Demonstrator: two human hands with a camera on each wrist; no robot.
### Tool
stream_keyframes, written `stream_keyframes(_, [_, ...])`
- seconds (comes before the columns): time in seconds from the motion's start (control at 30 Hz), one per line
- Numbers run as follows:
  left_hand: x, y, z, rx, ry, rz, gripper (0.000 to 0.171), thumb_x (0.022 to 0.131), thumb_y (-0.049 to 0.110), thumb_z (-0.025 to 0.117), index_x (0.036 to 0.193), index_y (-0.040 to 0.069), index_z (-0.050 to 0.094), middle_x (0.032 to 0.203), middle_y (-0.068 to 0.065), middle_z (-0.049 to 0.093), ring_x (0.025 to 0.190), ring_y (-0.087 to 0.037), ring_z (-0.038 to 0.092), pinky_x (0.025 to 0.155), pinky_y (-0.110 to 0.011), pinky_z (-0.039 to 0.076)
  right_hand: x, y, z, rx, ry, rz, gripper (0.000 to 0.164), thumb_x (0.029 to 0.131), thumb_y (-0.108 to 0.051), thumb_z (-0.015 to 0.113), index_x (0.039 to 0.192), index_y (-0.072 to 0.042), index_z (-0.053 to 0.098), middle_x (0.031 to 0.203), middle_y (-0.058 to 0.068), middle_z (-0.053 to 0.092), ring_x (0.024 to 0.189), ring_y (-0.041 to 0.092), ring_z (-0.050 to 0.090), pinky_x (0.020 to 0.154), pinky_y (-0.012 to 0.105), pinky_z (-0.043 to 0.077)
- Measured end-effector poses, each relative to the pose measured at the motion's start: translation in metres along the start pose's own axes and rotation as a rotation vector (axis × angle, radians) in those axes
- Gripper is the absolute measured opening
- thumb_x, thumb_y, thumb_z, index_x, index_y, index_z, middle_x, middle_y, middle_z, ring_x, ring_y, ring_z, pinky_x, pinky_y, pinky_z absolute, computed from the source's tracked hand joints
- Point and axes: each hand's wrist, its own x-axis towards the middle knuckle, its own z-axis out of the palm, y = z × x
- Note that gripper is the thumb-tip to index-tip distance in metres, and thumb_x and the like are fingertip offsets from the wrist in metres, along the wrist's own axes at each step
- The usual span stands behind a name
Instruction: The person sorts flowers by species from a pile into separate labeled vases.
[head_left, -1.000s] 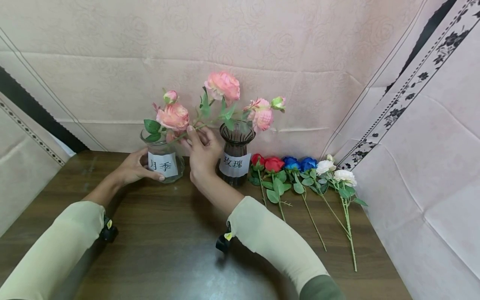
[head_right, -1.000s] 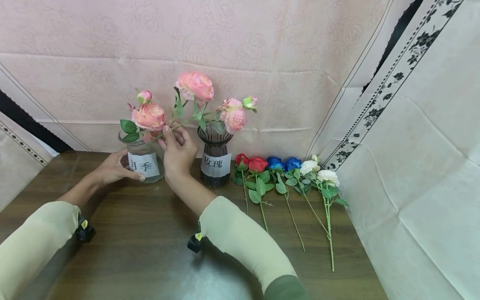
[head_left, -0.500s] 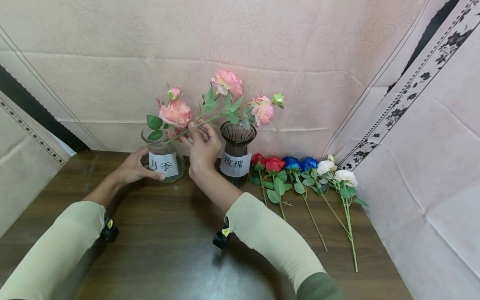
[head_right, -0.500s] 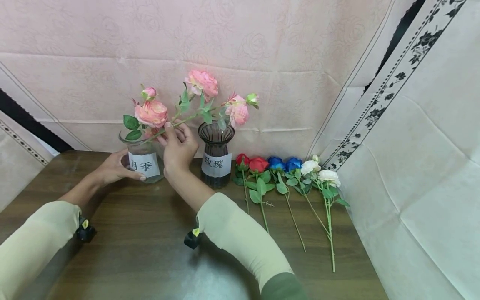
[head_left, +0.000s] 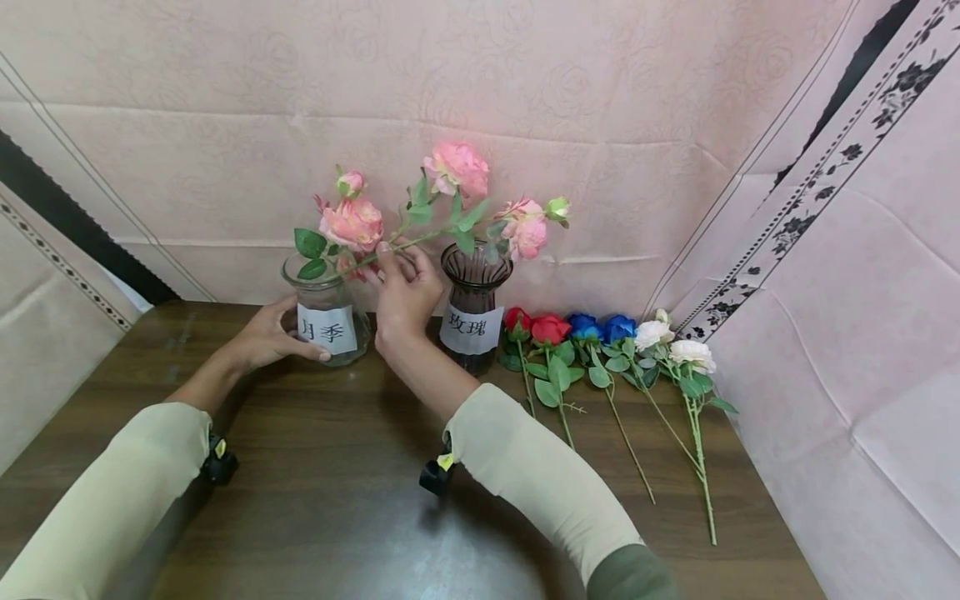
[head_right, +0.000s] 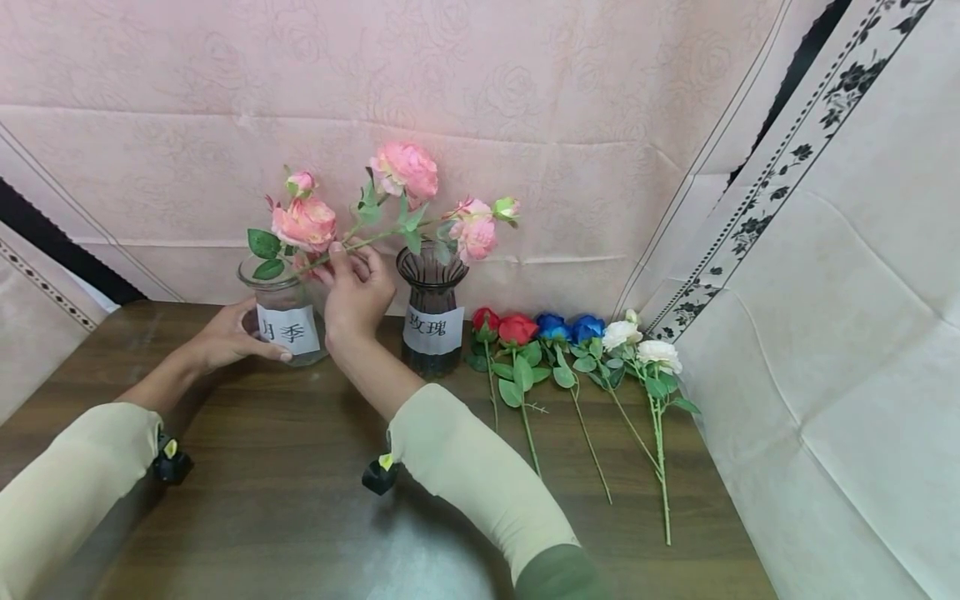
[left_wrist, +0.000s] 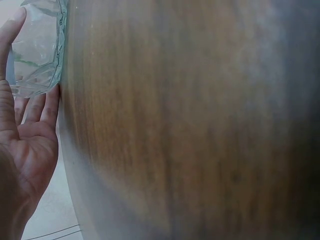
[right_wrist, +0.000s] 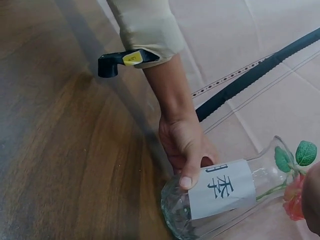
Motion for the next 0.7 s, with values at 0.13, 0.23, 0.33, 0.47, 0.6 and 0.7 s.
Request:
stream_keyframes(0.13, [0.000,0.000,0.000,0.000,-0.004,-0.004,0.107,0.082,0.017,0.104,0.172,0.015,0.044,0.153,-0.020,0.067,0.130,-0.020,0.065,0.099,-0.015,0.053,-0.002,0.005,0.001,-0.103,0.001,-0.056,0.017,0.104,0.000,0.078,0.115,0.013,0.074,0.086,-0.004,0.073,0.081,0.008,0.074,0.085,0.033,0.070])
stream_keyframes(0.23, [0.000,0.000,0.001,0.000,0.002,-0.010,0.106,0.082,0.016,0.104,0.171,0.015,0.045,0.154,-0.021,0.067,0.132,-0.021,0.065,0.099,-0.014,0.052,-0.005,0.007,-0.001,-0.224,-0.009,-0.094,0.018,0.106,-0.008,0.079,0.112,0.009,0.078,0.093,0.002,0.076,0.084,0.006,0.072,0.080,0.024,0.066])
stream_keyframes(0.33, [0.001,0.000,0.002,-0.002,-0.002,-0.016,0.107,0.083,0.016,0.103,0.171,0.014,0.044,0.155,-0.022,0.067,0.133,-0.021,0.065,0.099,-0.013,0.051,-0.009,0.010,-0.005,-0.363,-0.034,-0.142,0.020,0.107,-0.015,0.079,0.109,0.005,0.081,0.102,0.013,0.078,0.085,0.005,0.069,0.074,0.018,0.058])
stream_keyframes(0.47, [0.001,0.000,0.001,0.005,-0.013,-0.016,0.110,0.083,0.018,0.103,0.173,0.014,0.041,0.154,-0.022,0.067,0.127,-0.014,0.066,0.098,-0.012,0.052,-0.013,0.016,-0.011,-0.513,-0.097,-0.234,0.020,0.108,-0.019,0.079,0.105,0.001,0.081,0.107,0.019,0.080,0.085,0.003,0.067,0.076,0.016,0.054])
stream_keyframes(0.6, [0.001,0.001,0.001,0.010,-0.006,-0.005,0.106,0.082,0.017,0.104,0.170,0.011,0.045,0.151,-0.024,0.069,0.117,-0.003,0.067,0.096,-0.013,0.054,-0.015,0.021,-0.014,-0.602,-0.174,-0.294,0.018,0.107,-0.019,0.079,0.105,-0.001,0.082,0.105,0.018,0.082,0.090,0.003,0.068,0.079,0.015,0.055])
stream_keyframes(0.7, [0.001,0.002,0.002,0.006,-0.003,0.004,0.101,0.082,0.016,0.104,0.166,0.010,0.049,0.148,-0.024,0.071,0.113,0.001,0.068,0.096,-0.014,0.055,-0.015,0.024,-0.015,-0.668,-0.230,-0.321,0.017,0.108,-0.019,0.078,0.109,-0.003,0.083,0.105,0.016,0.083,0.092,0.009,0.072,0.079,0.013,0.055])
